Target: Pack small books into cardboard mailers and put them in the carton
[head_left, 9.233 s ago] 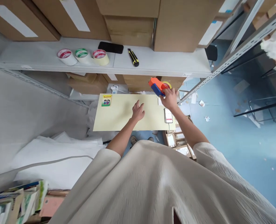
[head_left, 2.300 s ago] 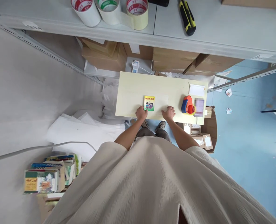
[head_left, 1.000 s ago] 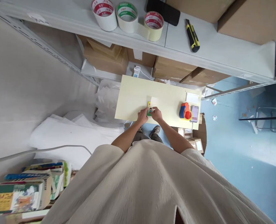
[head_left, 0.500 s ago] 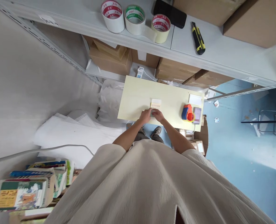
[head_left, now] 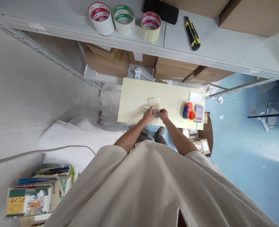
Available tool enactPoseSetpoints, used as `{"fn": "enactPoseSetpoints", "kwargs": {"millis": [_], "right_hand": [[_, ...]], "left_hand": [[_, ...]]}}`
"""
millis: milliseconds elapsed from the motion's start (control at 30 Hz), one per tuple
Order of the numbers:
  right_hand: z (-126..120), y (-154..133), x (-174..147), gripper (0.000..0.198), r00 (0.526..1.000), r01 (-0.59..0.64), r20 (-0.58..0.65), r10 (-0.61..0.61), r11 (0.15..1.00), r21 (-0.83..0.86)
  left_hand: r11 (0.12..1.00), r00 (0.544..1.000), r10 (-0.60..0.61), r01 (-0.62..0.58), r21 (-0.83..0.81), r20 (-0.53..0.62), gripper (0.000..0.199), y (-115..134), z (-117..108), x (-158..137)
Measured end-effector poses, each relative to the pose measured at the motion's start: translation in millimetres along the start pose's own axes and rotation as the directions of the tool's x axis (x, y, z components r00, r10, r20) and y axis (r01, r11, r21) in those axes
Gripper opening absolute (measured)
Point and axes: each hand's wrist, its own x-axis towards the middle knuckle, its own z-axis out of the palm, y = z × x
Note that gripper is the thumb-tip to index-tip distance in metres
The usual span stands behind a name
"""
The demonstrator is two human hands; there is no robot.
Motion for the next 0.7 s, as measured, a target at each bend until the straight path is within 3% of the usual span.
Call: {"fn": "enactPoseSetpoints", "kwargs": {"millis": [133, 300, 400, 533, 700], "right_hand": [[-9, -7, -6, 0.026, 0.995, 0.092, 0.039, -0.094, 0.995, 0.045], [-11, -15, -16, 0.028, 0.960, 0.095, 0.242, -0.141, 0.977, 0.193], [-9, -17, -20, 0.029, 0.937, 0.051, 0.326, -0.125, 0.973, 0.226], [-5, -16, -19, 0.034, 0.925, 0.029, 0.360, -0.119, 0.969, 0.245], [3, -4, -12, 0.030, 0.963, 0.019, 0.261, -0.064, 0.985, 0.171]], "left_hand": [[0.965, 1.000, -0.018, 0.012, -0.262, -0.021, 0.057, -1, 4, 7], [0.883, 0.997, -0.075, 0.051, -0.467, -0.033, 0.044, -4, 4, 11], [0.880, 0.992, -0.122, 0.097, -0.466, -0.023, 0.038, -8, 0, 12], [0.911, 0.968, -0.230, 0.179, -0.371, -0.099, 0.023, -14, -4, 13], [0.873, 0.940, -0.323, 0.253, -0.417, -0.107, 0.022, -17, -5, 20]]}}
